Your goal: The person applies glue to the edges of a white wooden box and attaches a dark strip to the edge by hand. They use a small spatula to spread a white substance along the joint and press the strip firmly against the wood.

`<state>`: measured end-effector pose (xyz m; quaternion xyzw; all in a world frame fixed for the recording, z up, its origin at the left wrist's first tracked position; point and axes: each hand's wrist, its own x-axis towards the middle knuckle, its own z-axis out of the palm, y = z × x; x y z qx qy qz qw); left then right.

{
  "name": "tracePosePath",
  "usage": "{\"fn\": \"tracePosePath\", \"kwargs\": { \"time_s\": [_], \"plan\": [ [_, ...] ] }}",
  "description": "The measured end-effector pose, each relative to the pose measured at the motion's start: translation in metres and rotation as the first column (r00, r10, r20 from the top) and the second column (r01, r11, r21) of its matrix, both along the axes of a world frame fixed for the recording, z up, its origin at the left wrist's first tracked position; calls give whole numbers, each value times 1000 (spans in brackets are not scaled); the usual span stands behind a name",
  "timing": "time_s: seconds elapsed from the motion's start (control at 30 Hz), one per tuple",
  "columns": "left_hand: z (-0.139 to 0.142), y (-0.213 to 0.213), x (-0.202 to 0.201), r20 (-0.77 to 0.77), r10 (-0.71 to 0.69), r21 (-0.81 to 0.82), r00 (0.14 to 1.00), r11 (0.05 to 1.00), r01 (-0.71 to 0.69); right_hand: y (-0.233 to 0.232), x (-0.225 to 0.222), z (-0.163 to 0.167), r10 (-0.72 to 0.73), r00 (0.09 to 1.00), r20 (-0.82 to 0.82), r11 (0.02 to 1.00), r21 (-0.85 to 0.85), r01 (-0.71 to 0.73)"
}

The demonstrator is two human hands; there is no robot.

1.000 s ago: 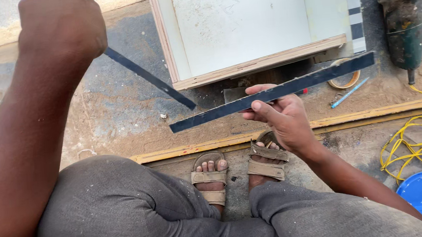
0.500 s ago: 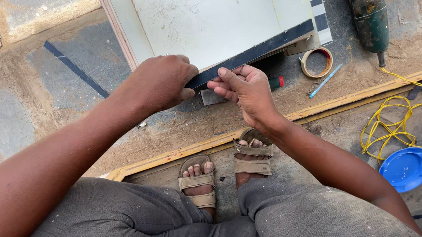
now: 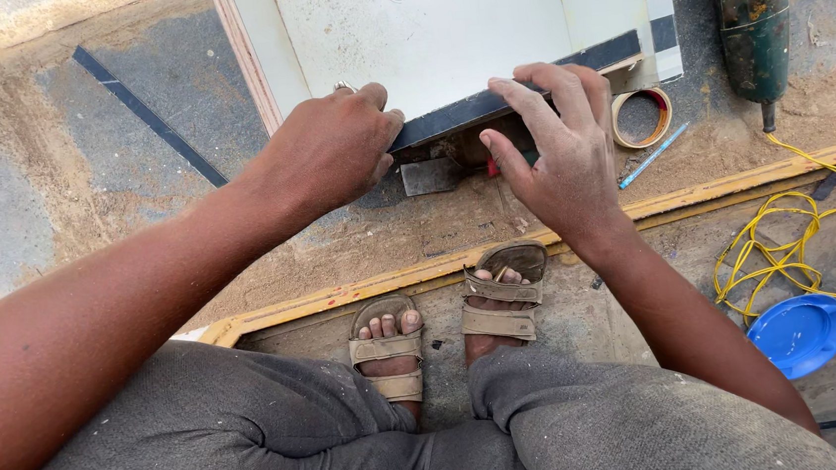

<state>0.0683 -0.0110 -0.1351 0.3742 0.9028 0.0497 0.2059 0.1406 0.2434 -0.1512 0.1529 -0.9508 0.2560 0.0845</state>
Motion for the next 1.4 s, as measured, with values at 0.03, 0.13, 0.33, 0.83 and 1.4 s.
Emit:
{"fn": "tracePosePath", "kwargs": {
  "time_s": [0.03,0.13,0.33,0.83,1.4],
  "plan": [
    [-2,1,1,-5,-2,7,1000,1000,2,4,-3,-1,31,999,-11,997,75,-30],
    [-8,2,3,-31,4,24,1000,1000,-4,13,-10,-6,103,994,-29,975,201,-95],
    [-11,4,8,-74,-8,17,997,1000,9,17,-10,-15,98,995,-5,974,204,-95],
    [-9,1,16,-78,52,70,996,996,-46,14,-6,-17,58,995,-76,964,263,-36],
    [11,-11,33,-15,173,-152,985,973,-173,26,-10,-22,71,995,-72,975,215,-54]
  ]
}}
